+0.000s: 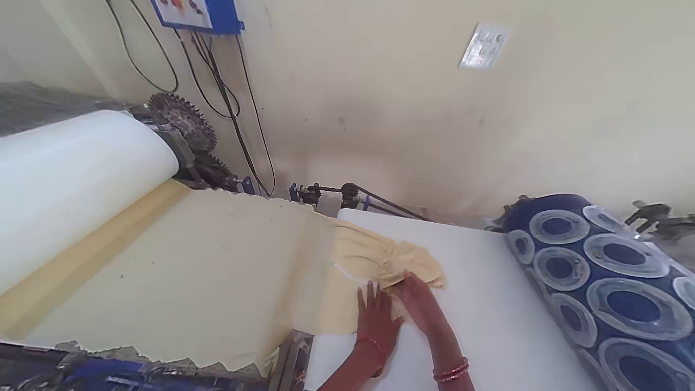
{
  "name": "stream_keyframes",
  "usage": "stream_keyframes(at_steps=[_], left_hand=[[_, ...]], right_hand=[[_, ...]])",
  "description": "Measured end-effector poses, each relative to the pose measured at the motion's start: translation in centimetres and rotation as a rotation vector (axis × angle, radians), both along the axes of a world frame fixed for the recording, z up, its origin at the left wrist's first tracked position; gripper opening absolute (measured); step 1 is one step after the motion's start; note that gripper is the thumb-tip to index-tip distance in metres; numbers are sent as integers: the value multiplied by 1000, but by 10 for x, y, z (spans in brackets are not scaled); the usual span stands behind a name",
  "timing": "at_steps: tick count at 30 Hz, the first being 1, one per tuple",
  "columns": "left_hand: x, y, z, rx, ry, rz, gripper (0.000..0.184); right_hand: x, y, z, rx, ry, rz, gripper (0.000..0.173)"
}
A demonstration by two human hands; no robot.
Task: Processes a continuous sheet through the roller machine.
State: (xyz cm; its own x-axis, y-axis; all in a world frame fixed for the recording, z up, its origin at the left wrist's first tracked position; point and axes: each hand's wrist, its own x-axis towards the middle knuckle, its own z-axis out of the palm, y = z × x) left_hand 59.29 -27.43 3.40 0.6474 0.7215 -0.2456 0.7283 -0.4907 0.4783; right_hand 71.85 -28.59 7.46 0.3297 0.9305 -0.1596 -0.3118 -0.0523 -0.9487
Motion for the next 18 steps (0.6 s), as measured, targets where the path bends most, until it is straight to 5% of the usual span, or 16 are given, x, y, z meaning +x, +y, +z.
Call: stream_keyframes(at_steps=[3, 7, 11, 16, 18], left_hand=[[7, -2, 5, -101, -172, -15, 60], [-4, 5, -3, -211, -656, -39, 38], [2, 8, -7, -289, -766, -92, 40], [12, 15, -13, -689, -1070, -28, 46], [1, 28, -6, -669, -1087, -75, 46]], right_hand=[[19, -8, 0, -278, -444, -25, 24], [40, -32, 18, -600, -1119, -194, 61], [84, -13, 7, -381, -1166, -393, 81], [105, 47, -2, -577, -1195, -128, 98], [98, 57, -16, -692, -1316, 43, 102]])
